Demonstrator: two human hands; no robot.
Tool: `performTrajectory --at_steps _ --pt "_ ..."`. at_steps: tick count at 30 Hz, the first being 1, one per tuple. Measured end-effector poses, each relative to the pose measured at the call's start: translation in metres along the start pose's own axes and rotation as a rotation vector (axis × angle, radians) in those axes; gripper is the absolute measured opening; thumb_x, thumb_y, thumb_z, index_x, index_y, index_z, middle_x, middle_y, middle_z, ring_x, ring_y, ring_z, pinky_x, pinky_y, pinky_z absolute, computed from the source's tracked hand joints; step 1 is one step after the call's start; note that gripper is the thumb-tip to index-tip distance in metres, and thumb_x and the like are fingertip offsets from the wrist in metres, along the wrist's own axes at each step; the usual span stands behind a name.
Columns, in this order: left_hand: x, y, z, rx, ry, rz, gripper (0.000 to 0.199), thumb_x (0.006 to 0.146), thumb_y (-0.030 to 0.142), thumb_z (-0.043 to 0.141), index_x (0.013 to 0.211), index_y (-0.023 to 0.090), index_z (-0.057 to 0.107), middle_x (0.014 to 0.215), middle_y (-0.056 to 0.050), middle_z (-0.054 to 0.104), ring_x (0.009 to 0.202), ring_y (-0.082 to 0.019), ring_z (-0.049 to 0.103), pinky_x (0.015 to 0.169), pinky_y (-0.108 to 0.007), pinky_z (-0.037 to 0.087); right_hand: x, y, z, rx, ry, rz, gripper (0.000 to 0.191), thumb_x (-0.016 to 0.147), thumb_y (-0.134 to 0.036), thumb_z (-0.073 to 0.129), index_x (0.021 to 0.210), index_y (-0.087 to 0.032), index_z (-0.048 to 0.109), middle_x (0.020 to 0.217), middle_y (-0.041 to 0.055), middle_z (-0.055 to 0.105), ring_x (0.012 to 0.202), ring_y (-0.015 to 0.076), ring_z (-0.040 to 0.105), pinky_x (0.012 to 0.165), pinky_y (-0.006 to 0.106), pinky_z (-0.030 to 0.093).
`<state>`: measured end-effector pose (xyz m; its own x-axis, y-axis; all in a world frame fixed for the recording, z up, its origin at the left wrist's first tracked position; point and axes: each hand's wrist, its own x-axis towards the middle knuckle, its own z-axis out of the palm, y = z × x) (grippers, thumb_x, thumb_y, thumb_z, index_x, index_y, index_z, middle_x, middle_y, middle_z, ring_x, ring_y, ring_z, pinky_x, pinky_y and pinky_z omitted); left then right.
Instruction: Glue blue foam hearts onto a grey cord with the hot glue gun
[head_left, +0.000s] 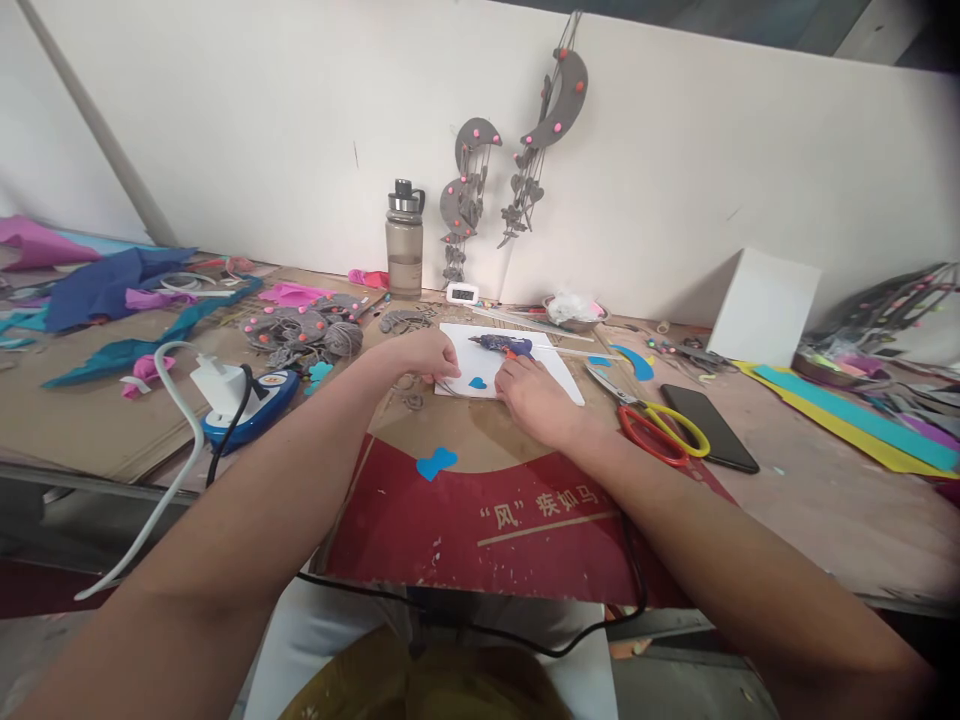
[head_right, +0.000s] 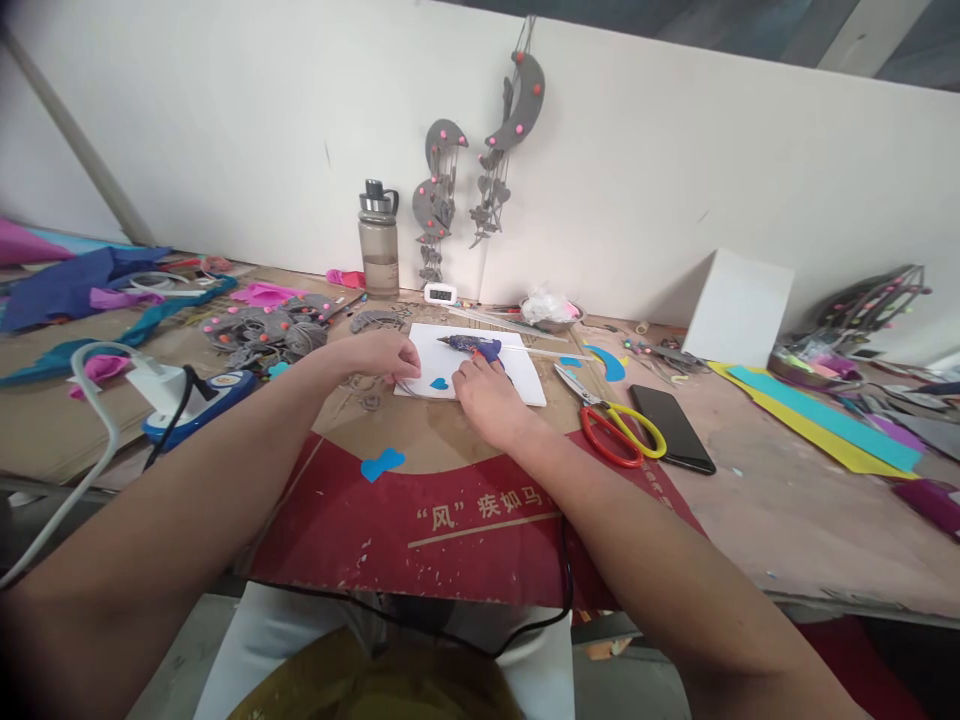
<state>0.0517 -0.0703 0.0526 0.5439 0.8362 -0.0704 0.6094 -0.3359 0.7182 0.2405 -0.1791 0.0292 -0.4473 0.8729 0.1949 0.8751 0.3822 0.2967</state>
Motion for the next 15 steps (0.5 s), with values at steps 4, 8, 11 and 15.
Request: performTrajectory --at_steps 4,8,11,15 --pt "0.000 0.002 0.001 0.162 -0.062 0.009 0.021 0.063 0.012 0.063 0.043 0.017 0.057 0.048 -0.003 0.058 0.049 -0.017 0.057 0.054 -0.026 0.035 0.001 0.003 0.002 0.109 0.011 0.106 0.022 0.095 -0.015 0.037 0.099 -0.011 0.058 0.097 0.0147 0.062 0.091 0.0249 0.054 0.081 0.036 0.040" --pt "0.003 0.000 0.000 0.295 -0.134 0.027 0.015 0.068 0.021 0.058 0.053 0.017 0.058 0.057 -0.004 0.063 0.058 -0.017 0.062 0.054 -0.024 0.037 -0.005 0.012 -0.005 0.187 0.049 0.075 0.016 0.092 -0.015 0.048 0.106 -0.013 0.056 0.108 0.0130 0.060 0.098 0.0238 0.052 0.081 0.034 0.040" --pt "0.003 0.000 -0.001 0.346 -0.141 0.033 0.014 0.069 0.025 0.056 0.059 0.016 0.060 0.063 -0.005 0.066 0.061 -0.016 0.063 0.055 -0.023 0.039 -0.008 0.017 -0.005 0.139 0.024 0.005 0.016 0.086 -0.011 0.055 0.101 -0.015 0.059 0.112 0.0121 0.059 0.103 0.0251 0.050 0.083 0.035 0.039" --pt "0.000 0.002 -0.001 0.381 -0.133 0.043 0.018 0.071 0.027 0.054 0.058 0.016 0.057 0.059 -0.005 0.064 0.058 -0.015 0.061 0.052 -0.022 0.037 -0.006 0.020 0.004 0.188 0.006 0.035 0.014 0.086 -0.007 0.046 0.081 -0.017 0.054 0.093 0.0108 0.062 0.089 0.0223 0.053 0.078 0.034 0.039"
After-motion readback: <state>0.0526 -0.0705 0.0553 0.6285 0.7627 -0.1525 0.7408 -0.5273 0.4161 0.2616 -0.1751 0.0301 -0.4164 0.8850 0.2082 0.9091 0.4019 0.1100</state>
